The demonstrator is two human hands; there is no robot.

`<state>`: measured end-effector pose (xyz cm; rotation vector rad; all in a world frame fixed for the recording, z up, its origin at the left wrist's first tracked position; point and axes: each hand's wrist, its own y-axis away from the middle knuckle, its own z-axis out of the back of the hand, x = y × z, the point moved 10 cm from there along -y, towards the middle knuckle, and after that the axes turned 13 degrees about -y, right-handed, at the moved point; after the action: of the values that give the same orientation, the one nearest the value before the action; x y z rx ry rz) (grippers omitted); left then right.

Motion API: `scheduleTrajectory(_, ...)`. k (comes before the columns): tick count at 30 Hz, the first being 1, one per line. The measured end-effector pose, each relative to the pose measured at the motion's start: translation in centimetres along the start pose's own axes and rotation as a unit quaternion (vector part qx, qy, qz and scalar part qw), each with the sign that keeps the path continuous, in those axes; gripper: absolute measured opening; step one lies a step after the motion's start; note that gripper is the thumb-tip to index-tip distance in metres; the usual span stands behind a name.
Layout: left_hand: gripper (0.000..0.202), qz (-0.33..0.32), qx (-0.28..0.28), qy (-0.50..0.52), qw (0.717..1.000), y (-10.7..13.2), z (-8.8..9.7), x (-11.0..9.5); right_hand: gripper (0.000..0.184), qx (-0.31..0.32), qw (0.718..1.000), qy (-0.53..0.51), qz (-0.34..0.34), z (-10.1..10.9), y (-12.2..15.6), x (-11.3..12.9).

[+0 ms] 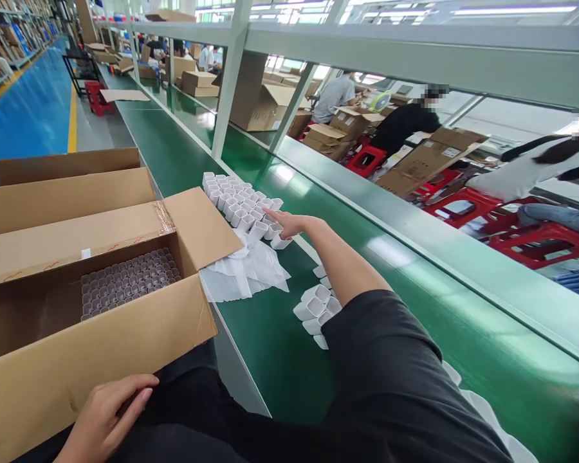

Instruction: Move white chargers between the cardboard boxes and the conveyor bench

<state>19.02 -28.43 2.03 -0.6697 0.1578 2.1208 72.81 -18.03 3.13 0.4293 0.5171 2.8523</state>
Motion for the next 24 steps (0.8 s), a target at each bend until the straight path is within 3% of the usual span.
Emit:
scheduleTrajectory(11,0.026,0.056,0.065,0.041,0.995,-0.4,-3.4,1.9,0.119,0.000,0.998,-0.059,-0.003,0.3,2.2,2.0)
scheduleTrajectory(18,0.033,0.085,0.057,0.053,0.993,0.1,-4.1,3.2,0.090,-0.049,0.996,-0.066,0.032,1.0,3.0,1.9)
scheduleTrajectory(24,0.033,0.087,0.067,0.052,0.993,-0.3,-4.7,3.5,0.087,-0.071,0.993,-0.079,0.043,0.5,3.1,2.0)
